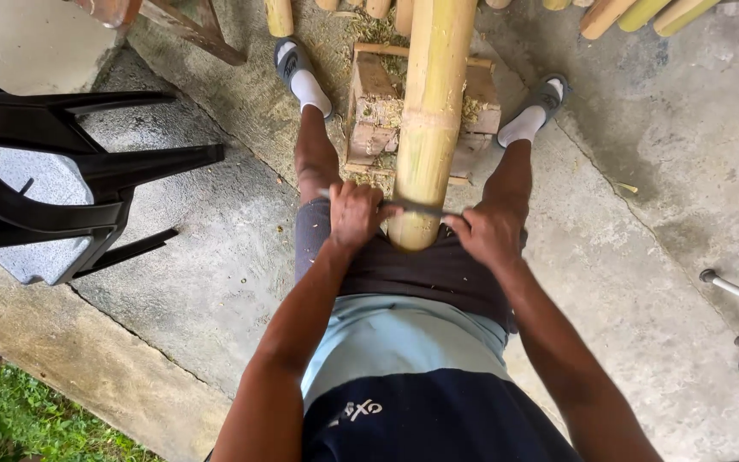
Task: The recorder uses a metal scraping tool to remove the outer layer of a bamboo pole held between their legs.
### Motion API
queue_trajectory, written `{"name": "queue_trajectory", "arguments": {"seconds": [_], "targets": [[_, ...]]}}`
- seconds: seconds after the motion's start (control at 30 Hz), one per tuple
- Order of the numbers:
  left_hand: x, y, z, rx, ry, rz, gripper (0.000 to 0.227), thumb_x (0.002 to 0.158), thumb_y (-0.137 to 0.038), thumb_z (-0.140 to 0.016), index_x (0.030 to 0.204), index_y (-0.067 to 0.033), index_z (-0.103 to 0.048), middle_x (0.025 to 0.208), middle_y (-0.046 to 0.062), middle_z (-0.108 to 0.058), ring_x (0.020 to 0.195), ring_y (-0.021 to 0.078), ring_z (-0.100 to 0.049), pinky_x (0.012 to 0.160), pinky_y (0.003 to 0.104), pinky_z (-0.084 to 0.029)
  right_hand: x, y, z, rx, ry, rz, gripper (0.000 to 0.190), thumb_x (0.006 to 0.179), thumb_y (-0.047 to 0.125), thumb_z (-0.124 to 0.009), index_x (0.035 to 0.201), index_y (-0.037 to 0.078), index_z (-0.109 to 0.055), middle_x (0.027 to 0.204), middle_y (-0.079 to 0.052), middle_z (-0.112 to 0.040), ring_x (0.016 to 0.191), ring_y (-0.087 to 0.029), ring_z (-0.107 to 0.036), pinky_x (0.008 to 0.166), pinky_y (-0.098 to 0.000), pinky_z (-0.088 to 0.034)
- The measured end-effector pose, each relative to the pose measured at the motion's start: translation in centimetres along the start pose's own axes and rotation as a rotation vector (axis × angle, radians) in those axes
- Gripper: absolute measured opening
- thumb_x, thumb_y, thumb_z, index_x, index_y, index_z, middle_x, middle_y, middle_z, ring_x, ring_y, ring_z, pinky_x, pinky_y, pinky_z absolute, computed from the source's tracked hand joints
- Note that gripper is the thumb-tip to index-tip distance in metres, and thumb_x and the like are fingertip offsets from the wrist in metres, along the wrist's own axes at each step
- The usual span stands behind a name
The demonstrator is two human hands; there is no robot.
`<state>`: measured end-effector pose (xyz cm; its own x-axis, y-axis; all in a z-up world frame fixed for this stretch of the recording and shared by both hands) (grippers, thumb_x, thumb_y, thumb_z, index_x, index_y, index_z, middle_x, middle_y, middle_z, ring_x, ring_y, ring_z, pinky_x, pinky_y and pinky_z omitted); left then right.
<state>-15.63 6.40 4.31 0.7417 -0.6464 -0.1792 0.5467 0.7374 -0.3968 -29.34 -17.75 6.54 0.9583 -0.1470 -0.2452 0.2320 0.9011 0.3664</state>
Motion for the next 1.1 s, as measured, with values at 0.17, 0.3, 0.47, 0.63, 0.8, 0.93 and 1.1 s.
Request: {"name": "queue_trajectory", "arguments": {"seconds": [0.17, 0.3, 0.47, 0.63, 0.8, 0.93, 1.1], "targets": [[-2.0, -0.2, 0.0, -0.096, -0.087, -0.047, 0.054, 0.081, -0.068, -0.066, 0.083, -0.0146, -0.073, 0.083, 0.004, -0.07, 0.093, 0.0252, -0.059, 0.086, 0.048, -0.038, -2.6, 0.2, -1.2, 0.015, -0.083, 0.038, 0.052, 0.096, 0.056, -0.065, 0.068, 0.012, -0.067, 0.052, -0.009, -0.057, 0.047, -0.029, -0.059, 0.047, -0.0443, -0.046], [1.8, 0.7, 0.8, -0.126, -0.105, -0.094, 0.055, 0.083, -0.069, -0.065, 0.081, -0.0141, -0.071, 0.084, 0.004, -0.07, 0.093, 0.0255, -0.059, 0.087, 0.047, -0.038, 0.7, -1.2, -1.2, 0.03, -0.065, -0.017, 0.051, 0.098, 0.056, -0.064, 0.072, 0.011, -0.069, 0.052, -0.009, -0.057, 0.047, -0.029, -0.06, 0.048, -0.0447, -0.047], [9.9, 2.1, 1.6, -0.075, -0.236, -0.11, 0.059, 0.085, -0.073, -0.062, 0.079, -0.014, -0.07, 0.079, 0.006, -0.065, 0.088, 0.0268, -0.058, 0.085, 0.047, -0.037, 8.7, -2.1, 2.9, -0.048, -0.146, 0.035, 0.05, 0.101, 0.054, -0.066, 0.077, 0.01, -0.07, 0.057, -0.008, -0.058, 0.049, -0.028, -0.06, 0.049, -0.0437, -0.047], [13.9, 2.7, 3.2, -0.083, -0.273, -0.129, 0.061, 0.082, -0.076, -0.06, 0.08, -0.0163, -0.071, 0.081, 0.006, -0.065, 0.09, 0.0274, -0.057, 0.085, 0.046, -0.037, 11.7, -2.0, 4.9, -0.252, -0.264, 0.084, 0.051, 0.099, 0.054, -0.071, 0.072, 0.011, -0.067, 0.061, -0.007, -0.06, 0.053, -0.027, -0.06, 0.052, -0.0447, -0.046], [12.7, 2.6, 3.3, -0.092, -0.268, -0.107, 0.06, 0.085, -0.074, -0.06, 0.082, -0.0148, -0.071, 0.083, 0.004, -0.065, 0.097, 0.0278, -0.057, 0.091, 0.048, -0.037, 10.4, -2.0, 4.2, -0.181, -0.217, 0.063, 0.053, 0.097, 0.054, -0.075, 0.069, 0.01, -0.066, 0.06, -0.009, -0.06, 0.052, -0.03, -0.058, 0.053, -0.0452, -0.045], [9.0, 1.8, 1.7, -0.047, -0.21, -0.075, 0.062, 0.084, -0.075, -0.06, 0.081, -0.0145, -0.071, 0.082, 0.004, -0.065, 0.095, 0.0265, -0.057, 0.09, 0.048, -0.037, 8.1, -1.9, 2.9, -0.053, -0.196, 0.059, 0.048, 0.1, 0.05, -0.072, 0.077, 0.009, -0.068, 0.061, -0.01, -0.06, 0.053, -0.028, -0.06, 0.054, -0.0442, -0.048], [4.4, 0.9, 1.3, -0.028, -0.192, -0.081, 0.061, 0.085, -0.074, -0.058, 0.08, -0.0142, -0.07, 0.083, 0.005, -0.066, 0.092, 0.026, -0.058, 0.088, 0.048, -0.037, 3.8, -0.8, 1.1, 0.014, -0.161, 0.06, 0.047, 0.099, 0.052, -0.064, 0.089, 0.007, -0.073, 0.067, -0.011, -0.065, 0.053, -0.028, -0.064, 0.049, -0.0452, -0.048]]}}
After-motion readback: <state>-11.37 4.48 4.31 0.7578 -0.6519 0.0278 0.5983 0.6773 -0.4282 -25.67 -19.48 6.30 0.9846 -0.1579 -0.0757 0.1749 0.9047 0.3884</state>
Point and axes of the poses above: each hand's wrist, its own x-axis towards the middle knuckle, its own z-axis out of the back of the hand, y = z × x, the point moved 2 cm from there along x, towards the middle knuckle
